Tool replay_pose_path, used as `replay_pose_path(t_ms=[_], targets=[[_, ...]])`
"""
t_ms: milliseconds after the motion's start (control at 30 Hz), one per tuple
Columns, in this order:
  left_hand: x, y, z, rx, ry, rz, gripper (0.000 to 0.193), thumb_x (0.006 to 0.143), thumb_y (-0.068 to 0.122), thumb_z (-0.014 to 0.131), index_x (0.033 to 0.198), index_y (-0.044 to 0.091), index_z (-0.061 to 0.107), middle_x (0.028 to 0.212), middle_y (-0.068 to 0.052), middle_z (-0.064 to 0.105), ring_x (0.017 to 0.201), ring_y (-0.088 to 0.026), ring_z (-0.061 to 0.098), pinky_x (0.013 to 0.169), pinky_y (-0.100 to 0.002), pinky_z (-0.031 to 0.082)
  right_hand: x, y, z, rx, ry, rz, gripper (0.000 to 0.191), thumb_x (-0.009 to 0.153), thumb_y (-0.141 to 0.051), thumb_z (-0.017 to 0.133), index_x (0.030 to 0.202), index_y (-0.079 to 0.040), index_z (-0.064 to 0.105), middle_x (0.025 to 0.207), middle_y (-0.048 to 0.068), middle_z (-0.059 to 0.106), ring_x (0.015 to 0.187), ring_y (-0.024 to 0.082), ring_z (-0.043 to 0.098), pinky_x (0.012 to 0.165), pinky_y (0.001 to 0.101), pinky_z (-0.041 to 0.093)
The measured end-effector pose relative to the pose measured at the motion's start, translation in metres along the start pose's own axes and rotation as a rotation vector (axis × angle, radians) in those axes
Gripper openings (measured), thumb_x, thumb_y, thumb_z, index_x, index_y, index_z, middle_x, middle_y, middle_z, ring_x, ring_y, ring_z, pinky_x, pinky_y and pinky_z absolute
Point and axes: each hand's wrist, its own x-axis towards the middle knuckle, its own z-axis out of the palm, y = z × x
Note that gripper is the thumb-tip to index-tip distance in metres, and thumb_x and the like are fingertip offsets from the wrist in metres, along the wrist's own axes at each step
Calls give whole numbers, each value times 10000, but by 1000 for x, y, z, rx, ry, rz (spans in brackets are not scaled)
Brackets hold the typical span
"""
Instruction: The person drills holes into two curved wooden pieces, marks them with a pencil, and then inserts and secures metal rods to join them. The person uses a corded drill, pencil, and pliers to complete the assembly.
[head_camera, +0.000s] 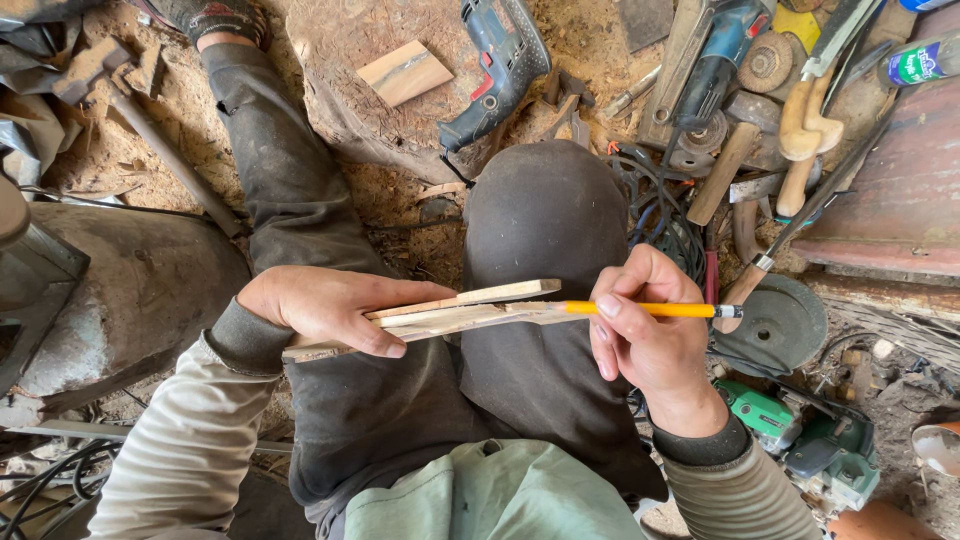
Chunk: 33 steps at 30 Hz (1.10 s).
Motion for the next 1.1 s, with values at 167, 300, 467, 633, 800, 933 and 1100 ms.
replay_pose_path(t_ms=[167, 300, 467, 633, 800, 933, 1100], targets=[[-1, 2, 2, -59, -4, 7, 841, 912, 306, 651, 1592, -6, 268, 1538, -154, 511, 1402, -220, 465, 1131, -318, 372, 1, 0, -1, -31, 6, -14, 169, 969, 10, 617, 897, -28, 469, 731, 128, 545, 456, 137, 493, 352, 268, 426], [-1, -3, 2, -79, -10, -46, 869, 888, 309, 657, 1600, 16, 254, 1500, -143, 540, 1333, -221, 507, 1086, -320, 415, -1, 2, -12, 104, -114, -20, 153, 982, -10, 628, 918, -25, 489, 716, 128, 553, 430, 145, 500, 351, 275, 414], [-19, 2, 2, -34, 154, -97, 916, 859, 269, 718, 1591, 19, 225, 1523, -146, 512, 1378, -232, 482, 1132, -321, 364, 21, 8, -52, 154, 289, -148, 109, 1025, -71, 602, 963, -64, 513, 740, 91, 558, 457, 164, 515, 383, 275, 414], [-64, 37, -2, -521, 653, 295, 930, 813, 269, 775, 1555, -84, 339, 1346, -247, 611, 1218, -363, 627, 1079, -462, 489, 108, 32, -129, -430, 508, -59, 125, 999, -131, 697, 1007, -81, 583, 818, 58, 650, 597, 158, 630, 503, 288, 511], [-54, 45, 3, -755, 732, 791, 893, 889, 318, 778, 1602, -43, 381, 1171, -232, 627, 1102, -381, 640, 1011, -501, 529, 163, 26, -149, -426, 370, 208, 315, 964, -198, 739, 1174, 17, 643, 949, 112, 722, 728, 178, 714, 610, 287, 571], [-49, 41, 6, -914, 900, 815, 847, 850, 360, 725, 1524, -27, 389, 1322, -238, 621, 1152, -409, 660, 1038, -536, 541, 145, -39, -54, -1090, 489, -138, 738, 891, -213, 776, 1431, 70, 359, 1225, 182, 622, 929, 232, 684, 706, 364, 590], [-44, 68, -1, -1011, 901, 932, 681, 975, 444, 611, 1368, -109, 554, 1207, -303, 689, 1098, -384, 703, 1016, -487, 563, 70, -53, 106, -1293, -90, -343, 400, 1015, -301, 663, 1293, -14, 635, 1065, 125, 758, 947, 182, 731, 835, 315, 574]])
